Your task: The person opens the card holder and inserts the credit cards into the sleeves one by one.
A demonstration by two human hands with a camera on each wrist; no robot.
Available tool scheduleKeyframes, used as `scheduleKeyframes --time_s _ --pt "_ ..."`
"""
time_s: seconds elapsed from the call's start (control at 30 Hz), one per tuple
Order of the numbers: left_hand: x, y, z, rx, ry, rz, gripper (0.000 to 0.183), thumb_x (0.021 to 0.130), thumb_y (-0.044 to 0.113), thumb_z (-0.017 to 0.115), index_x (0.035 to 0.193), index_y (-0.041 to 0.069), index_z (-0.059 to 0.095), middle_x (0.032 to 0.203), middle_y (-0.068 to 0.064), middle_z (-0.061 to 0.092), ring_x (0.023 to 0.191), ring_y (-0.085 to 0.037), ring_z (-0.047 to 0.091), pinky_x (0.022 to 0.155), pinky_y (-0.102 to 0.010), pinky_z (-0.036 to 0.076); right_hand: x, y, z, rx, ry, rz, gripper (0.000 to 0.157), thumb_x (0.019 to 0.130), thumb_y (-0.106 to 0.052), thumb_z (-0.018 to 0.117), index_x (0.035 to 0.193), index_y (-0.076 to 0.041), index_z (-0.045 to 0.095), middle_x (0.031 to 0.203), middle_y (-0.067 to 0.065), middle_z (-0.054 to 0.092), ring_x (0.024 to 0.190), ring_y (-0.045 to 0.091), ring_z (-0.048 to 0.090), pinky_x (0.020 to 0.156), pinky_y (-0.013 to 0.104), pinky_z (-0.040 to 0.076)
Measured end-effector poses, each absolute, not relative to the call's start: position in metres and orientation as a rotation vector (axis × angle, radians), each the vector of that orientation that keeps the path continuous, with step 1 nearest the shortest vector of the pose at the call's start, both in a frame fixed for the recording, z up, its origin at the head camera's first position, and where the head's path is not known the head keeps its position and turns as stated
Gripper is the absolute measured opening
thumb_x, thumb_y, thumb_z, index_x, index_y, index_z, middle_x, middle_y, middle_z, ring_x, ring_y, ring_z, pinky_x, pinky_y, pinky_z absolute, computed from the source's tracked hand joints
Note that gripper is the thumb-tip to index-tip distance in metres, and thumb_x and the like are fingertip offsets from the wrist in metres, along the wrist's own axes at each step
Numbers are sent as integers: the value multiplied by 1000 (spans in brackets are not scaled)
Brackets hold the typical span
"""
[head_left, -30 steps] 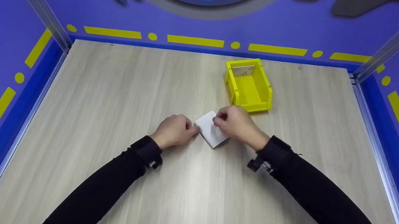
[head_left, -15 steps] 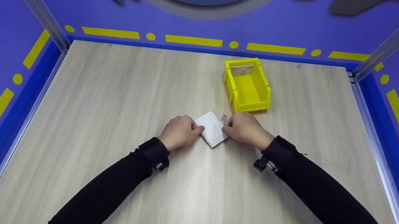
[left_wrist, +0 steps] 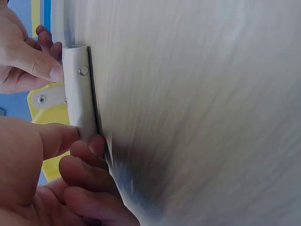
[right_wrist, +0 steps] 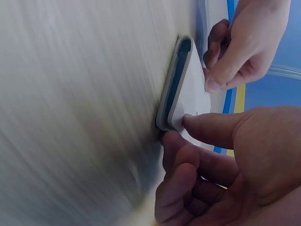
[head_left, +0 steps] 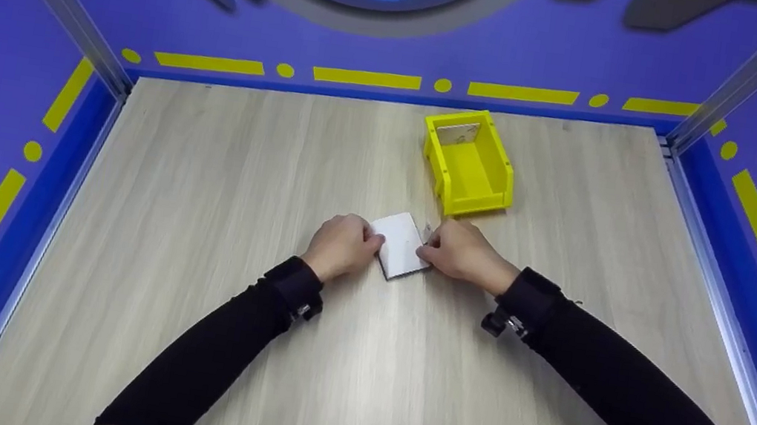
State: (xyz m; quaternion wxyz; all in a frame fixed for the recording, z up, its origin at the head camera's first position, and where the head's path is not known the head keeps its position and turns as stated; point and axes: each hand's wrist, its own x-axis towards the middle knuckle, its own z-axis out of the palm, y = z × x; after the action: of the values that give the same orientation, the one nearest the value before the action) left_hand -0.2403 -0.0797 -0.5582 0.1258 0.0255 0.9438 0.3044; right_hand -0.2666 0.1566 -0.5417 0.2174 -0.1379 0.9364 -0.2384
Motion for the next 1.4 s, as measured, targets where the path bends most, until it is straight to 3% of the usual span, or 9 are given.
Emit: scheduleKeyframes --time_s 0.23,0.47,0.8,0.97,1.17,1.4 --pt "-243 -79 -560 60 2788 886 40 108 35 66 72 19 56 72 4 54 67 -18 52 63 -33 38 -251 154 -550 -477 2659 -728 35 102 -28 76 72 -10 81 66 -5 58 68 16 50 66 30 38" --pt "-242 -78 -558 55 2803 878 37 107 35 66 75 18 61 75 2 58 69 -19 55 64 -33 40 -247 154 -552 -447 2665 -774 35 102 -30 77 72 -11 78 65 -6 56 66 14 50 66 30 38" --pt "-230 -84 -554 42 2752 860 40 106 42 69 73 18 66 72 4 59 66 -17 55 61 -33 40 -258 167 -532 -339 2616 -686 49 104 -45 72 69 -11 75 54 -8 47 53 12 43 54 28 33" --pt "-227 -85 -557 40 2713 861 44 104 49 72 74 18 67 69 4 56 65 -17 53 60 -33 39 -263 169 -527 -328 2684 -772 45 103 -42 70 65 -17 66 57 -8 47 54 12 44 54 29 33" --pt "-226 -81 -561 85 2717 857 46 102 51 75 73 17 66 69 5 56 66 -17 53 61 -32 39 -265 166 -530 -377 2715 -808 38 100 -32 67 66 -18 69 58 -8 52 58 13 48 57 29 37" --pt "-228 -79 -561 76 2701 870 47 102 50 76 72 16 64 68 5 54 65 -17 51 61 -32 37 -269 162 -525 -323 2695 -727 45 103 -42 65 64 -19 64 58 -6 52 57 15 48 57 31 36"
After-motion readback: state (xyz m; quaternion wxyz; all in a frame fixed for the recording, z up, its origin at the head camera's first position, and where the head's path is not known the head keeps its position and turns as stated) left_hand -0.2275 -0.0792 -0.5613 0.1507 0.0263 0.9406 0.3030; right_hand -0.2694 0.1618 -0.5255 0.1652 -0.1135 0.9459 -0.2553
